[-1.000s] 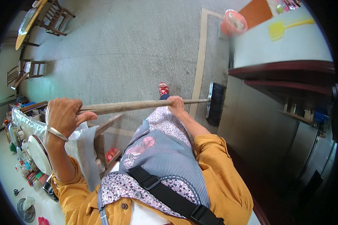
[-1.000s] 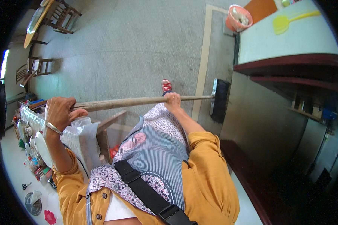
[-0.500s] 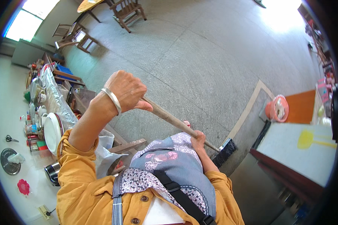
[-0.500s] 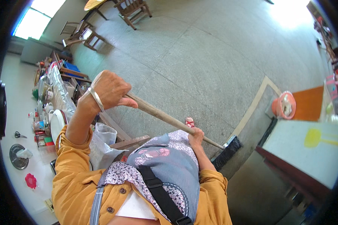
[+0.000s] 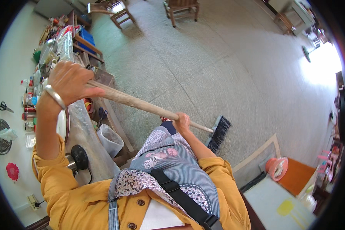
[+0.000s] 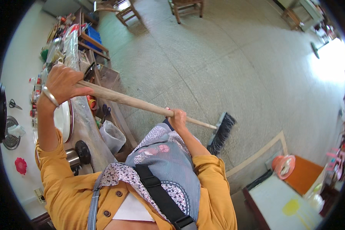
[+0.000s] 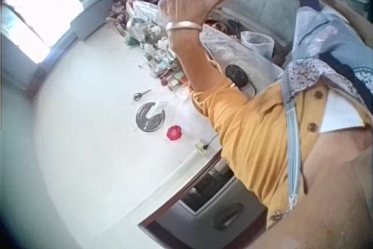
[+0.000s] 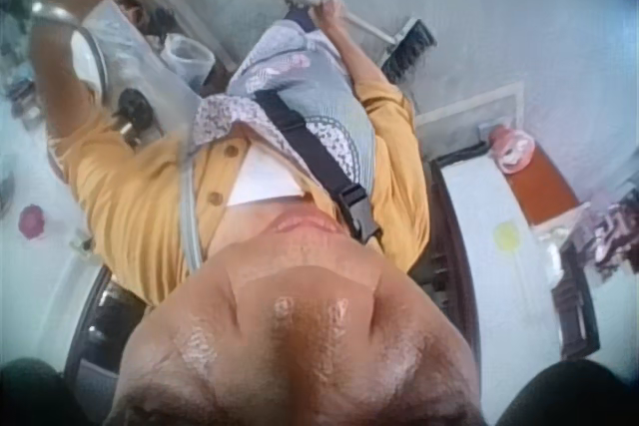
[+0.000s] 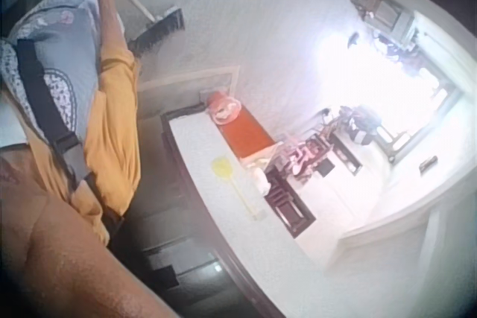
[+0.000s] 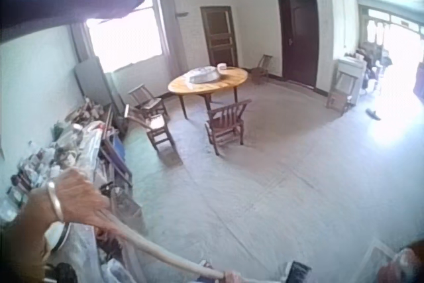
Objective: The person sweeps the tiled floor of a dining area and an outdoor patio using a broom. They move a wooden chair to access the area underneath it and sweep around furniture and along the walls. The person also sweeps the concrete steps leading to the patio.
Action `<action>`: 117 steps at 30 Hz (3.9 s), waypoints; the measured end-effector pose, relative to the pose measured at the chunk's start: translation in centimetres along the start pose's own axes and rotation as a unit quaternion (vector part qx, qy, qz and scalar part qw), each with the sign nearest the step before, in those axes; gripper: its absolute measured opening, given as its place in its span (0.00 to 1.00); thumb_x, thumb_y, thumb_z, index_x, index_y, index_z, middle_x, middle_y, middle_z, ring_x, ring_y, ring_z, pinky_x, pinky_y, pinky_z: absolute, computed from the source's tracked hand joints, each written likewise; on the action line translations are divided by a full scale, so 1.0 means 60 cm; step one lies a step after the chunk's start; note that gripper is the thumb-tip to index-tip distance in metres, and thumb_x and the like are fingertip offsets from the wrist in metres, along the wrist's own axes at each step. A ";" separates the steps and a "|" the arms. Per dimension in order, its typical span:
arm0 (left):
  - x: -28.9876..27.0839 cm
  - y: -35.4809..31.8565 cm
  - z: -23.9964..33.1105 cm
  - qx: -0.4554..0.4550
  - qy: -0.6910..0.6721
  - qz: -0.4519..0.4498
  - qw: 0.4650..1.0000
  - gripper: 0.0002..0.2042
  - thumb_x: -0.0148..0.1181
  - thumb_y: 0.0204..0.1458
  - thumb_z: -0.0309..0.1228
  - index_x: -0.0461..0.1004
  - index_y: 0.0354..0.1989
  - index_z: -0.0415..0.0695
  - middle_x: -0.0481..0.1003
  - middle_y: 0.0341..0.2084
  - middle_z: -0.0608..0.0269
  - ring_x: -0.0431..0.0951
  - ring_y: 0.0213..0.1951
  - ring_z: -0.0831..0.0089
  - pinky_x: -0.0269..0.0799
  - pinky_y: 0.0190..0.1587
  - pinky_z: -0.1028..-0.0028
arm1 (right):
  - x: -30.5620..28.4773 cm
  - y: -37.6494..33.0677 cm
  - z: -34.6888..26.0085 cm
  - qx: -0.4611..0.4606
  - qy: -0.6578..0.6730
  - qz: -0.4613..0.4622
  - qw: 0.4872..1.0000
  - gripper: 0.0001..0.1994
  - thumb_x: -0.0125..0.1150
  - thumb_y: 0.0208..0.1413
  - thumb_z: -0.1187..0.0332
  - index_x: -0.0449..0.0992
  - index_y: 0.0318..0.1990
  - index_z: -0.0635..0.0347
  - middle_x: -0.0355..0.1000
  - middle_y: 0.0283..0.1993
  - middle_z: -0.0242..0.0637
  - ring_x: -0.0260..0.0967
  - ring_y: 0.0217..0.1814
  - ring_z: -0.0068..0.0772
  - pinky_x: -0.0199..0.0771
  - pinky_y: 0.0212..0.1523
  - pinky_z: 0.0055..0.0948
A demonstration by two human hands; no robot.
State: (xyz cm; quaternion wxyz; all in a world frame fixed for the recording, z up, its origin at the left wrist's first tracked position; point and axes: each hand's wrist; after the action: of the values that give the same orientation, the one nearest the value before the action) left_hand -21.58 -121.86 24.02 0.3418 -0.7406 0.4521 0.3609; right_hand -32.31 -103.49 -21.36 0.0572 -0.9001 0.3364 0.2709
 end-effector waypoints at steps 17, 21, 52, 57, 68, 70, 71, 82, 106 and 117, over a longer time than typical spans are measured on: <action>0.303 -0.292 0.001 -0.473 -0.590 -0.360 0.547 0.16 0.59 0.44 0.40 0.67 0.30 0.39 0.69 0.17 0.49 0.69 0.19 0.60 0.65 0.24 0.66 | 0.502 0.353 -0.156 -0.395 -0.178 -0.261 0.863 0.03 0.52 0.39 0.72 0.72 0.23 0.57 0.69 0.31 0.44 0.63 0.44 0.45 0.60 0.42 0.41; 0.316 -0.338 0.106 -0.519 -0.663 -0.298 0.450 0.13 0.59 0.43 0.31 0.68 0.34 0.36 0.67 0.20 0.44 0.62 0.23 0.77 0.64 0.29 0.70 | 0.490 0.299 -0.167 -0.424 -0.317 -0.380 0.759 0.06 0.53 0.39 0.70 0.74 0.26 0.57 0.70 0.32 0.42 0.63 0.48 0.44 0.57 0.46 0.49; 0.616 0.253 -0.114 -0.521 -0.728 -0.233 0.379 0.18 0.55 0.46 0.41 0.70 0.37 0.38 0.72 0.22 0.57 0.72 0.24 0.69 0.66 0.27 0.71 | 0.576 0.967 -0.082 -0.483 -0.337 -0.303 0.749 0.14 0.49 0.39 0.68 0.73 0.31 0.70 0.67 0.40 0.56 0.60 0.49 0.57 0.50 0.56 0.53; 0.519 0.018 -0.043 -0.555 -0.697 -0.316 0.326 0.19 0.58 0.42 0.46 0.74 0.30 0.40 0.73 0.18 0.51 0.75 0.23 0.64 0.68 0.27 0.67 | 0.523 0.761 -0.180 -0.428 -0.132 -0.479 0.755 0.04 0.53 0.37 0.68 0.73 0.19 0.54 0.66 0.26 0.38 0.62 0.39 0.42 0.41 0.52 0.70; 0.656 0.256 -0.271 -0.534 -0.699 -0.269 0.392 0.20 0.57 0.42 0.42 0.73 0.36 0.38 0.74 0.24 0.44 0.76 0.29 0.61 0.69 0.31 0.67 | 0.724 1.054 -0.129 -0.488 -0.240 -0.430 0.721 0.04 0.56 0.35 0.66 0.74 0.15 0.53 0.67 0.20 0.35 0.65 0.32 0.39 0.55 0.46 0.51; 0.731 0.341 -0.324 -0.480 -0.721 -0.227 0.445 0.18 0.57 0.43 0.38 0.72 0.35 0.35 0.73 0.24 0.46 0.74 0.27 0.66 0.67 0.32 0.67 | 0.763 1.180 -0.115 -0.481 -0.264 -0.402 0.733 0.04 0.57 0.35 0.65 0.75 0.17 0.52 0.68 0.22 0.35 0.65 0.33 0.39 0.56 0.47 0.47; 0.755 0.372 -0.340 -0.486 -0.717 -0.237 0.440 0.19 0.57 0.43 0.41 0.72 0.35 0.36 0.73 0.25 0.44 0.74 0.29 0.58 0.68 0.32 0.65 | 0.773 1.219 -0.113 -0.476 -0.288 -0.384 0.737 0.04 0.57 0.35 0.66 0.75 0.18 0.52 0.69 0.23 0.35 0.65 0.35 0.39 0.55 0.48 0.46; 0.738 -0.045 -0.213 -0.400 -0.621 -0.480 0.473 0.19 0.53 0.42 0.46 0.73 0.38 0.45 0.72 0.23 0.44 0.73 0.29 0.47 0.68 0.33 0.60 | 0.762 0.909 -0.270 -0.450 -0.222 -0.571 0.650 0.08 0.52 0.39 0.65 0.76 0.19 0.54 0.68 0.19 0.37 0.65 0.30 0.40 0.40 0.48 0.75; 0.961 0.678 -0.842 -0.449 -0.659 -0.397 0.454 0.16 0.55 0.42 0.42 0.73 0.34 0.43 0.72 0.31 0.42 0.72 0.36 0.47 0.67 0.37 0.60 | 0.940 1.722 -0.259 -0.459 -0.360 -0.426 0.691 0.06 0.53 0.38 0.68 0.75 0.21 0.58 0.68 0.23 0.43 0.66 0.34 0.43 0.49 0.55 0.53; 0.896 0.453 -0.909 -0.483 -0.584 -0.510 0.407 0.16 0.56 0.40 0.40 0.74 0.33 0.40 0.72 0.28 0.42 0.74 0.36 0.52 0.68 0.39 0.63 | 0.992 1.614 -0.359 -0.410 -0.139 -0.544 0.719 0.06 0.53 0.38 0.66 0.76 0.18 0.50 0.69 0.21 0.34 0.64 0.33 0.36 0.53 0.49 0.52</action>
State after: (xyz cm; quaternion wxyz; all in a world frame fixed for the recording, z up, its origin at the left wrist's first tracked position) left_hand -16.41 -199.73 1.35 0.2294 -0.4863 -0.5678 0.6234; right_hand -46.97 -218.10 -26.74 -0.1341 -0.8155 -0.3671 0.4270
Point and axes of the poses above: each hand's wrist, its own y-axis towards the middle knuckle, its own x-axis out of the palm, z = x × y
